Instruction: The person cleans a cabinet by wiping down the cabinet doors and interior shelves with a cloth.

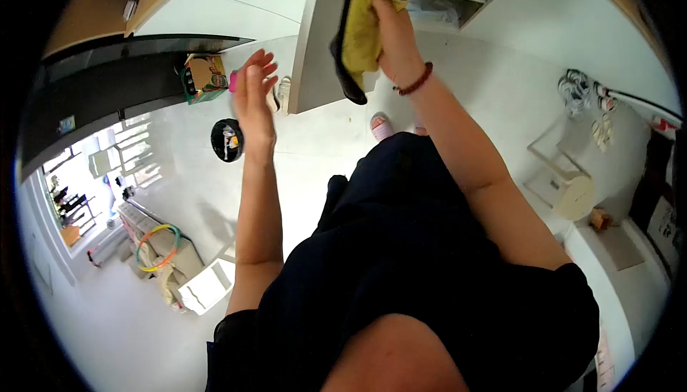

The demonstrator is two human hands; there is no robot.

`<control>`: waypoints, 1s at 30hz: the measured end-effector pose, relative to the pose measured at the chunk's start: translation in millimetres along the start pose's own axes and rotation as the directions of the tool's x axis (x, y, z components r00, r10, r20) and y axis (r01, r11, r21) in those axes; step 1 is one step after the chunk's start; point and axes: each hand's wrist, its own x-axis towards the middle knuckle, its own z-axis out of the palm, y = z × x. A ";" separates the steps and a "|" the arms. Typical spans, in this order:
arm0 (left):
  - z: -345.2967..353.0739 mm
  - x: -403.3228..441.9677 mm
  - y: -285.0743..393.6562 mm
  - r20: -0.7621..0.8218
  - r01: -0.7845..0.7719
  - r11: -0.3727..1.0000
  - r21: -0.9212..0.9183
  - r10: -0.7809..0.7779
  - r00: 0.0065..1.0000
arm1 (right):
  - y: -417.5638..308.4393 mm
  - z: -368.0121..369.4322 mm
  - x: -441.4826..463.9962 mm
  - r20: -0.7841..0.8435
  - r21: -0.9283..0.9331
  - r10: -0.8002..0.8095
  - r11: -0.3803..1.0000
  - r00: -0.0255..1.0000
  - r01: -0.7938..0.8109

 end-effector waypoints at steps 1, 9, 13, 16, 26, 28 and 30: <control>-1.1 -6.3 11.4 -0.031 -0.060 0.996 -0.073 0.058 0.998 | -17.3 25.8 -19.2 0.058 -0.019 0.023 1.000 0.998 -0.022; -38.2 -59.3 22.5 0.182 0.221 0.233 -0.947 -0.177 0.967 | -33.6 112.6 -21.0 0.795 -0.564 0.120 0.504 0.594 0.654; -66.4 -45.6 -15.0 -0.057 -0.050 0.392 -0.918 -0.006 0.998 | -14.6 100.6 52.3 0.590 -0.757 -0.152 0.239 0.793 0.609; -82.2 -23.1 -54.7 -0.268 -0.217 0.883 -0.417 0.108 0.957 | 22.1 88.0 79.5 0.576 -0.807 -0.162 0.047 0.801 0.589; 67.4 63.9 -102.2 0.024 -0.372 0.928 0.029 0.371 0.928 | 38.6 68.7 81.3 0.626 -0.780 -0.244 -0.213 0.741 0.588; 98.0 80.8 -136.3 -0.164 -0.360 0.931 0.054 0.364 0.917 | 31.6 58.7 75.9 0.603 -0.796 -0.224 -0.240 0.766 0.556; 148.9 94.1 -196.1 -0.217 -0.299 0.954 0.025 0.297 0.930 | 23.5 49.1 74.1 0.544 -0.832 -0.206 -0.261 0.813 0.490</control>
